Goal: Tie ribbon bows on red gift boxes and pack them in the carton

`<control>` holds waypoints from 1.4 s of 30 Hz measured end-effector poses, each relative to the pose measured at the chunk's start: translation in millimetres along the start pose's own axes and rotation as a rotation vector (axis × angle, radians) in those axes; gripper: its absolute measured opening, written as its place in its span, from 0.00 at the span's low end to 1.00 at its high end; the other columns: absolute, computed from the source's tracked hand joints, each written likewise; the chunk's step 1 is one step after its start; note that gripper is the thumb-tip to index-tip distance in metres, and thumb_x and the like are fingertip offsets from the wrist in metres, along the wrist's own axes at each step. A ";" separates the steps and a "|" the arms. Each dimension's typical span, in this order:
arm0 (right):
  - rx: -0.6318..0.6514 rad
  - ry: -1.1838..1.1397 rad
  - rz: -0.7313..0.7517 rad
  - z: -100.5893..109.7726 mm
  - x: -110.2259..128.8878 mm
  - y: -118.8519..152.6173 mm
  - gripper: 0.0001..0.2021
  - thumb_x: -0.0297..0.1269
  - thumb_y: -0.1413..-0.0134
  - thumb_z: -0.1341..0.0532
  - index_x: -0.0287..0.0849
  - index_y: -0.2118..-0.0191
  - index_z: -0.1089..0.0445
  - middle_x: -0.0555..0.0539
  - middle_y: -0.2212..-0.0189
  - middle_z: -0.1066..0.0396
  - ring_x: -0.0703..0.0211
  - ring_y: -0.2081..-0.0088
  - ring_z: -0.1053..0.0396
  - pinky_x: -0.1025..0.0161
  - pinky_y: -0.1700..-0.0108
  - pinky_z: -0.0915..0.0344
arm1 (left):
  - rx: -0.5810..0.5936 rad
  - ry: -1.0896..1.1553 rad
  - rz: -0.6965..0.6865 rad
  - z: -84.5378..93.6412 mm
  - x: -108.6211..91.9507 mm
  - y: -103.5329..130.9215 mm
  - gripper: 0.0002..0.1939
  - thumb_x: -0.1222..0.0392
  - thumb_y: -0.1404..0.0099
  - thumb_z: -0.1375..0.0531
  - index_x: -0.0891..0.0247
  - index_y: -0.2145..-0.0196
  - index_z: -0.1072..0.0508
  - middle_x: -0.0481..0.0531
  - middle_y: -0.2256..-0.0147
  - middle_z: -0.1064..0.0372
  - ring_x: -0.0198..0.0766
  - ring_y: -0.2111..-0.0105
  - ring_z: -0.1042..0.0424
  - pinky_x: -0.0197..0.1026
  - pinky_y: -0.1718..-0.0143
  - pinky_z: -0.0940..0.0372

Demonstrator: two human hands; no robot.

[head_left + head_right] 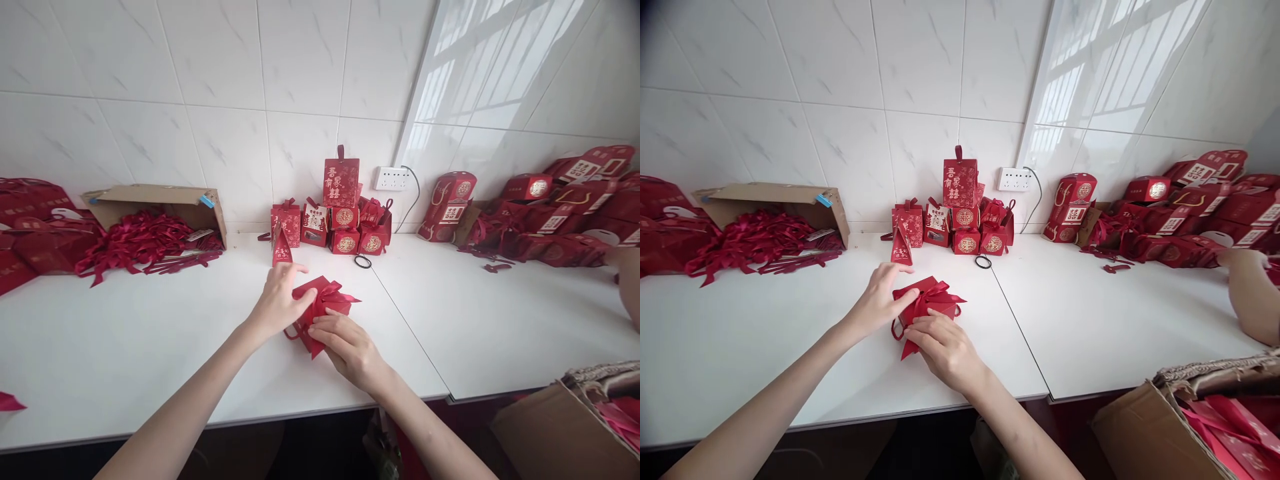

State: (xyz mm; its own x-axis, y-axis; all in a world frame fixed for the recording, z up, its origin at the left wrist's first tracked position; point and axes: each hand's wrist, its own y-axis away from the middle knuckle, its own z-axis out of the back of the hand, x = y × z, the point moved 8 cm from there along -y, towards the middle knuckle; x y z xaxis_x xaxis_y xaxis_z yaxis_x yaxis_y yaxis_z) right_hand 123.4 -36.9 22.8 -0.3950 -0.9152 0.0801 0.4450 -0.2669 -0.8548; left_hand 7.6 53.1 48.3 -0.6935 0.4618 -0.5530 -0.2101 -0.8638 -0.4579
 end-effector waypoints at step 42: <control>0.600 -0.216 -1.228 47.2 -120.7 18.8 0.29 0.62 0.48 0.51 0.37 0.77 0.33 0.45 0.77 0.32 0.62 0.75 0.37 0.64 0.71 0.41 | 0.324 0.371 0.032 -45.2 2.3 -2.9 0.10 0.52 0.45 0.39 0.60 0.69 0.30 0.53 0.56 0.36 0.45 0.53 0.34 0.45 0.49 0.40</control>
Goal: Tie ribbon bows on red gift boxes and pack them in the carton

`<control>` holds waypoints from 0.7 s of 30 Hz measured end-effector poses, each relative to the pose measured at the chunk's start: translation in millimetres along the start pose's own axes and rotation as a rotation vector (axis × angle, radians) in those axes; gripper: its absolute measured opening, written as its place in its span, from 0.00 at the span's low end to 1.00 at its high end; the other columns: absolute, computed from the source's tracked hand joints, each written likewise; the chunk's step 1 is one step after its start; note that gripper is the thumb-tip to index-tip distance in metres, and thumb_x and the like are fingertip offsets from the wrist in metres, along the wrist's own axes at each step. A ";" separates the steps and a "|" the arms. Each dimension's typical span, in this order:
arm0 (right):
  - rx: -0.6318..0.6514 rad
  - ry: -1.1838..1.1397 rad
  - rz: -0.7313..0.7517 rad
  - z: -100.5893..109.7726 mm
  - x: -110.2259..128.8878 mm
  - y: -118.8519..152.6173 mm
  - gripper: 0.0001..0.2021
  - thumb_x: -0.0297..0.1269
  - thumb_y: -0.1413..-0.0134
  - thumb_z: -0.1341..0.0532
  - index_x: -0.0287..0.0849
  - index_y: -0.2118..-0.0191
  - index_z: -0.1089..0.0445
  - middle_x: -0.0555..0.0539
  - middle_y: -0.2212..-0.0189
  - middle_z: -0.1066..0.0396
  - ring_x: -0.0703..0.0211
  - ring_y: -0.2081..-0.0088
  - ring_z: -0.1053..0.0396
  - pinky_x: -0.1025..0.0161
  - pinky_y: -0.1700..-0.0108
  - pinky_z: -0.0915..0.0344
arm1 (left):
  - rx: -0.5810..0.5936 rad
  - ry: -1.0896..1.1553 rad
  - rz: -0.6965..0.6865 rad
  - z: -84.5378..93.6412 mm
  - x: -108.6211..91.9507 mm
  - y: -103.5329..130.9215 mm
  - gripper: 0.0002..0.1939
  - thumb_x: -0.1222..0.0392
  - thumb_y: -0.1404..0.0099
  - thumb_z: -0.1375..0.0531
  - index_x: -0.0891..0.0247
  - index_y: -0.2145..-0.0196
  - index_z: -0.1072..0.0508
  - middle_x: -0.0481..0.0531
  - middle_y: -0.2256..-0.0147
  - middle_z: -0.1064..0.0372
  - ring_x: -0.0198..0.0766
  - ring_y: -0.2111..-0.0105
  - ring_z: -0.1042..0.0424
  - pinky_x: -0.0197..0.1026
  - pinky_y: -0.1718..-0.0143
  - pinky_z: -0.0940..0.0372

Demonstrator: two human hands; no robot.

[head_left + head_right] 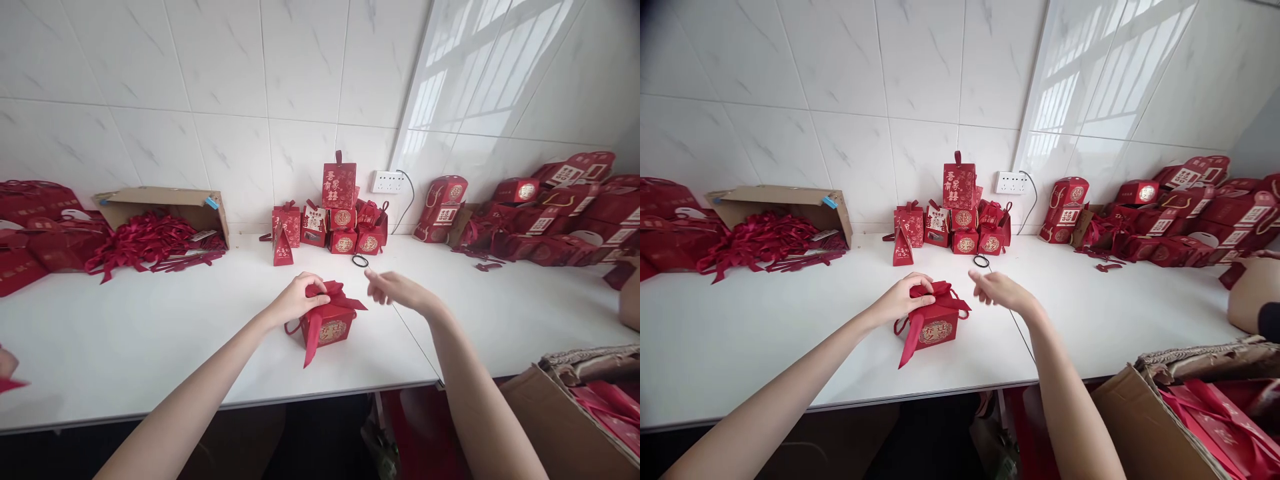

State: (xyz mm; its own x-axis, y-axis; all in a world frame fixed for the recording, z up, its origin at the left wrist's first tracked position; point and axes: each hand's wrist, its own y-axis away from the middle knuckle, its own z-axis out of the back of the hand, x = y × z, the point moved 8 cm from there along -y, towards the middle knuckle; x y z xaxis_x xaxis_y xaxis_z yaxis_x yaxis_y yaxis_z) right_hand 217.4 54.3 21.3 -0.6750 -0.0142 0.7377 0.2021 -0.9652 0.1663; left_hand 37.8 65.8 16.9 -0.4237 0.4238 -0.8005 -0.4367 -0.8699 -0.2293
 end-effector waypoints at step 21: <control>-0.397 -0.459 0.253 -55.0 9.0 15.6 0.20 0.51 0.45 0.49 0.43 0.79 0.50 0.55 0.81 0.50 0.67 0.78 0.52 0.66 0.77 0.53 | -0.389 0.135 0.177 11.1 0.8 56.5 0.19 0.48 0.37 0.50 0.60 0.80 0.48 0.41 0.82 0.52 0.31 0.81 0.49 0.35 0.78 0.49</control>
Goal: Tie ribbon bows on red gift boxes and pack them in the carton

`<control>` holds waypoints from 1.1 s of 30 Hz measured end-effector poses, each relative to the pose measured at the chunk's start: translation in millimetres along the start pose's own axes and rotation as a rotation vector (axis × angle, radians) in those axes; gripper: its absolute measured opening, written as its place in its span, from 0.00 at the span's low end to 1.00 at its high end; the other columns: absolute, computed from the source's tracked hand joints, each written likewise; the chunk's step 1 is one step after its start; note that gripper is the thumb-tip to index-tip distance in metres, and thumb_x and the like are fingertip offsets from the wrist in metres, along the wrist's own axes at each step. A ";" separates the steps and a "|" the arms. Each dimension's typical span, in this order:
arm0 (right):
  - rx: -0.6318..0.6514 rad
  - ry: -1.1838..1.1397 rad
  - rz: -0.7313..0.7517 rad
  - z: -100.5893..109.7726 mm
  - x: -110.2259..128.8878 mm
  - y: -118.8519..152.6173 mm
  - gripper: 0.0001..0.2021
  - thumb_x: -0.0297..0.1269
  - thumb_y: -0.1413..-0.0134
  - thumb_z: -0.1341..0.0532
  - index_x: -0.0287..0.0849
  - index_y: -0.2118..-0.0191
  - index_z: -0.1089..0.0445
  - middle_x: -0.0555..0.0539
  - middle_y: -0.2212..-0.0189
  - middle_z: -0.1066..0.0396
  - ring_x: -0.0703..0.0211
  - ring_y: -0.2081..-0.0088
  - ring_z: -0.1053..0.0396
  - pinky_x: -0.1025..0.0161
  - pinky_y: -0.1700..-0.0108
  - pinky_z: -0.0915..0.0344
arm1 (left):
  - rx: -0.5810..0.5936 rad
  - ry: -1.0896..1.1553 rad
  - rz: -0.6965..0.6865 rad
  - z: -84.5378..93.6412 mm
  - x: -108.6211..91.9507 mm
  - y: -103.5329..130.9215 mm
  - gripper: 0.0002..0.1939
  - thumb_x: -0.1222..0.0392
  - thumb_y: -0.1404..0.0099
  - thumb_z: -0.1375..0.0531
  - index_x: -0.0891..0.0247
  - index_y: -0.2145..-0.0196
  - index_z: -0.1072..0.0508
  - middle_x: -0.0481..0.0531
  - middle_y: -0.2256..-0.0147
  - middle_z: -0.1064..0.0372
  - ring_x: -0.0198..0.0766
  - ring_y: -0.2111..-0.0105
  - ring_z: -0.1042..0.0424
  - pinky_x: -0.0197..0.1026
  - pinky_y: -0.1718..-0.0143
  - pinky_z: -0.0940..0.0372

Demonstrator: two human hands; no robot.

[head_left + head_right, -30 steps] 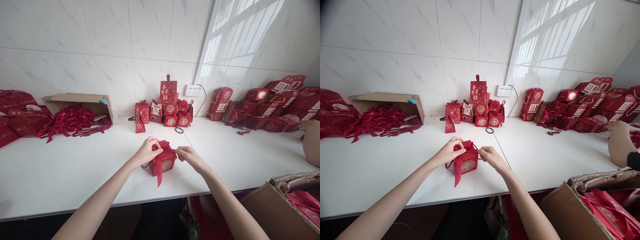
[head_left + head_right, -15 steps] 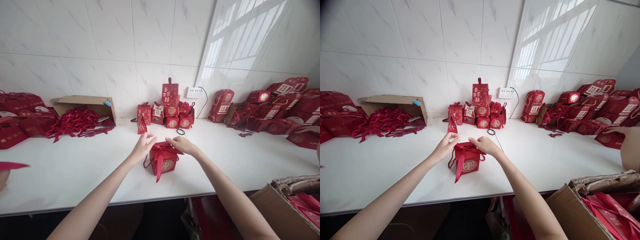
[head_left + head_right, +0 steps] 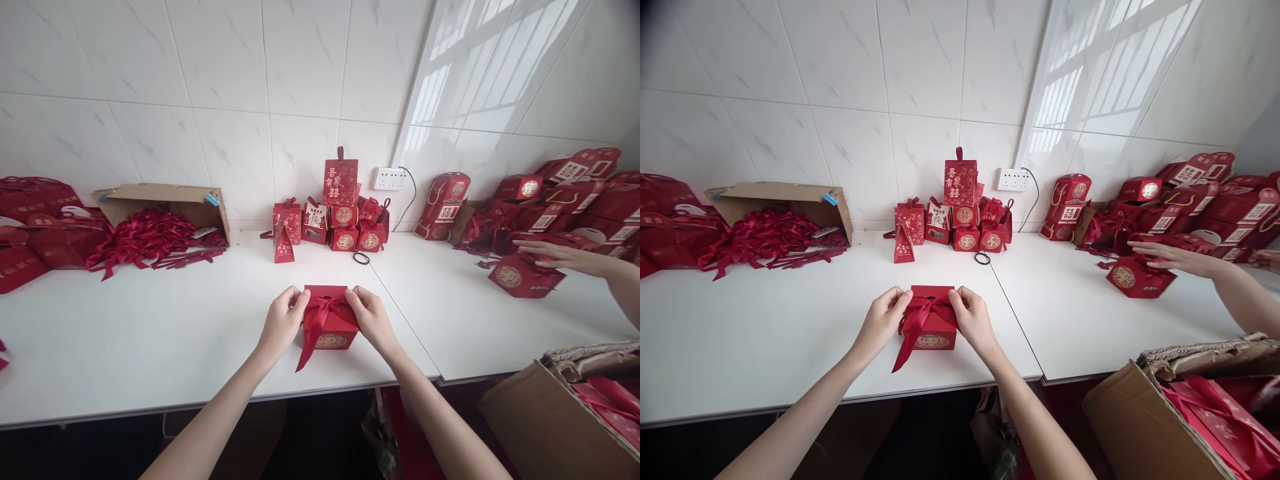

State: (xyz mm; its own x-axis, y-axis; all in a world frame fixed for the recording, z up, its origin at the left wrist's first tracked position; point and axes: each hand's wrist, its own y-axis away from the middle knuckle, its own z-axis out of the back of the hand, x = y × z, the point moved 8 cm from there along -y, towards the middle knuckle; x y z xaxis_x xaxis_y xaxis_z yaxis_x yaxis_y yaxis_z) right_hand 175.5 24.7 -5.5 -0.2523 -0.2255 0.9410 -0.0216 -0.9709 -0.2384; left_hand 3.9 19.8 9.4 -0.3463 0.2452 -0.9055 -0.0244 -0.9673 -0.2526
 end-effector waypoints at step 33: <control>0.407 -0.070 0.164 10.1 -7.6 69.4 0.47 0.44 0.52 0.36 0.50 0.36 0.71 0.36 0.38 0.53 0.48 0.39 0.46 0.43 0.42 0.46 | 0.161 0.199 0.217 -25.1 14.6 48.6 0.20 0.43 0.39 0.47 0.61 0.77 0.41 0.43 0.79 0.45 0.31 0.79 0.44 0.34 0.77 0.46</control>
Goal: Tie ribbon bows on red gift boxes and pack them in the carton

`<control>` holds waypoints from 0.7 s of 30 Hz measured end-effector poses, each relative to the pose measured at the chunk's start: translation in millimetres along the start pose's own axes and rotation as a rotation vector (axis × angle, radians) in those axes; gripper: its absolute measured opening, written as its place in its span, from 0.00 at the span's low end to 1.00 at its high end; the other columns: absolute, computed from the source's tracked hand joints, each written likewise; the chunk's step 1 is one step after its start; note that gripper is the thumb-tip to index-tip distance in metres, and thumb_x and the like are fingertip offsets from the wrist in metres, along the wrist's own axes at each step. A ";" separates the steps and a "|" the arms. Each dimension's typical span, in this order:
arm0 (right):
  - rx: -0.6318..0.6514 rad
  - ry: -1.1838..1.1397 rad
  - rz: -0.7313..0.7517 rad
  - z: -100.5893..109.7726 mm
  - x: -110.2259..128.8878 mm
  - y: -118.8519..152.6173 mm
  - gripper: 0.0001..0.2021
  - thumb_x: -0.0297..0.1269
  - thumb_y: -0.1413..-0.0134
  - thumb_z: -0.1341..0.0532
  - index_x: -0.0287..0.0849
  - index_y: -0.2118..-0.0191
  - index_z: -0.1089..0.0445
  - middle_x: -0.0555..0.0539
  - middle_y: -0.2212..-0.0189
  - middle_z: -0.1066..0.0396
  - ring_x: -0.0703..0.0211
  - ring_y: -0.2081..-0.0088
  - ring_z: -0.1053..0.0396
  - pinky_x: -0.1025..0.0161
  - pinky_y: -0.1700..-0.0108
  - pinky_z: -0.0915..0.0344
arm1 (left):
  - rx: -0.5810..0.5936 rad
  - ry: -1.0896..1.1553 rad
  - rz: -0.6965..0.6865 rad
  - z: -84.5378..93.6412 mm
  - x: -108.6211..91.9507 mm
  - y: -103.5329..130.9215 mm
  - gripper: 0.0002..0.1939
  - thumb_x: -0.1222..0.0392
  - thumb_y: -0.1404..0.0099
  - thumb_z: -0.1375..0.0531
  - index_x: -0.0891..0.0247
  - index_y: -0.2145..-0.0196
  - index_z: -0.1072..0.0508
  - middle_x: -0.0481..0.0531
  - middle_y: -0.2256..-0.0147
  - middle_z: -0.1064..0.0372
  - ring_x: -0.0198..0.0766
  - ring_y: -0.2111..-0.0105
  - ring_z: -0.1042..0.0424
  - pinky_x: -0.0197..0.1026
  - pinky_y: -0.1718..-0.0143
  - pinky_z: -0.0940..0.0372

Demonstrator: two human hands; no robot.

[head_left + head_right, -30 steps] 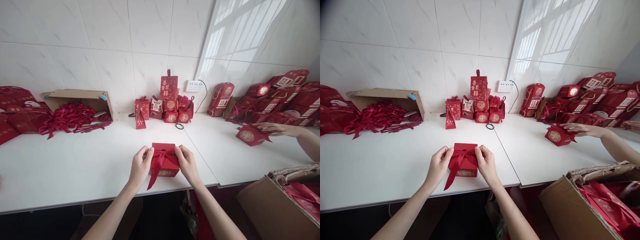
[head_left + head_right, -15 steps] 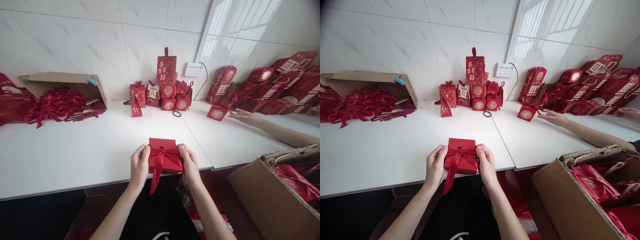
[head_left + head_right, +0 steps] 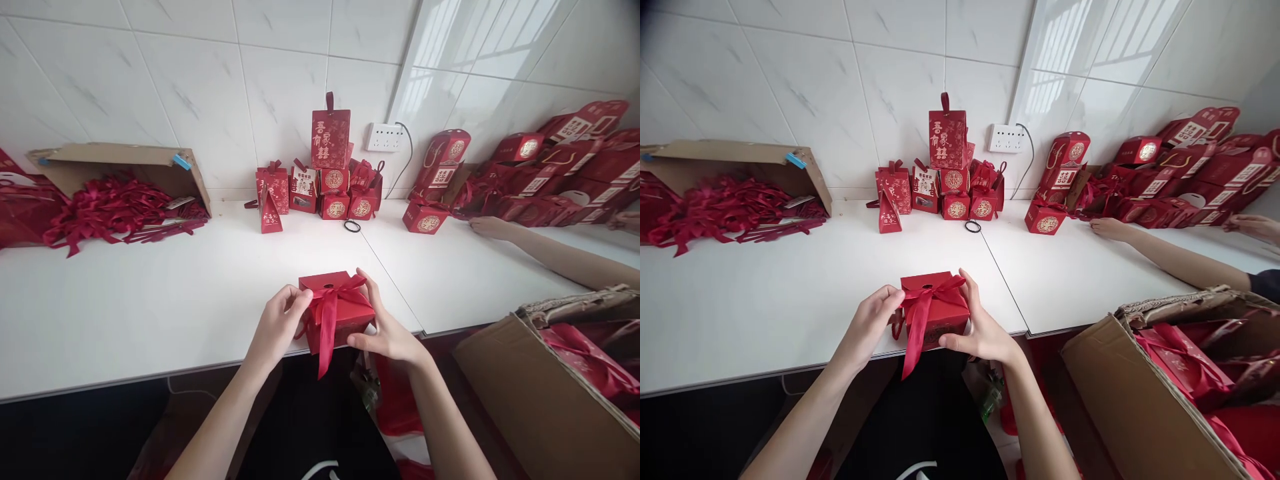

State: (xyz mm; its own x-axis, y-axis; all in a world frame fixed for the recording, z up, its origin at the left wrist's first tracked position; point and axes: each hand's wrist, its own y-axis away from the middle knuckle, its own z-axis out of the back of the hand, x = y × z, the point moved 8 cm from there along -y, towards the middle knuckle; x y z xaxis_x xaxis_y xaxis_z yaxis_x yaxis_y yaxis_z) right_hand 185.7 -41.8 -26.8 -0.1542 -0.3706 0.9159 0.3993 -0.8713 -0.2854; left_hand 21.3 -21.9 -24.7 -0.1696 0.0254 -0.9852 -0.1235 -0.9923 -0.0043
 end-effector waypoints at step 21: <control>-0.761 0.637 0.532 31.7 66.4 64.4 0.45 0.27 0.55 0.35 0.58 0.37 0.62 0.41 0.42 0.50 0.43 0.40 0.47 0.36 0.44 0.43 | 0.134 -0.379 -1.322 -55.9 -111.6 111.2 0.13 0.72 0.38 0.47 0.62 0.58 0.30 0.54 0.68 0.26 0.40 0.65 0.26 0.43 0.65 0.27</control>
State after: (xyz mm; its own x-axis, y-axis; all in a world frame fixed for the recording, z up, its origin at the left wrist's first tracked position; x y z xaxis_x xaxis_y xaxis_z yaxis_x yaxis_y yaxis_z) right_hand 229.9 -112.3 24.7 -0.6489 -0.6606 0.3774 -0.0701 -0.4420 -0.8943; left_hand 81.1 -141.9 75.2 -0.1041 0.9824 -0.1548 -0.4879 -0.1861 -0.8528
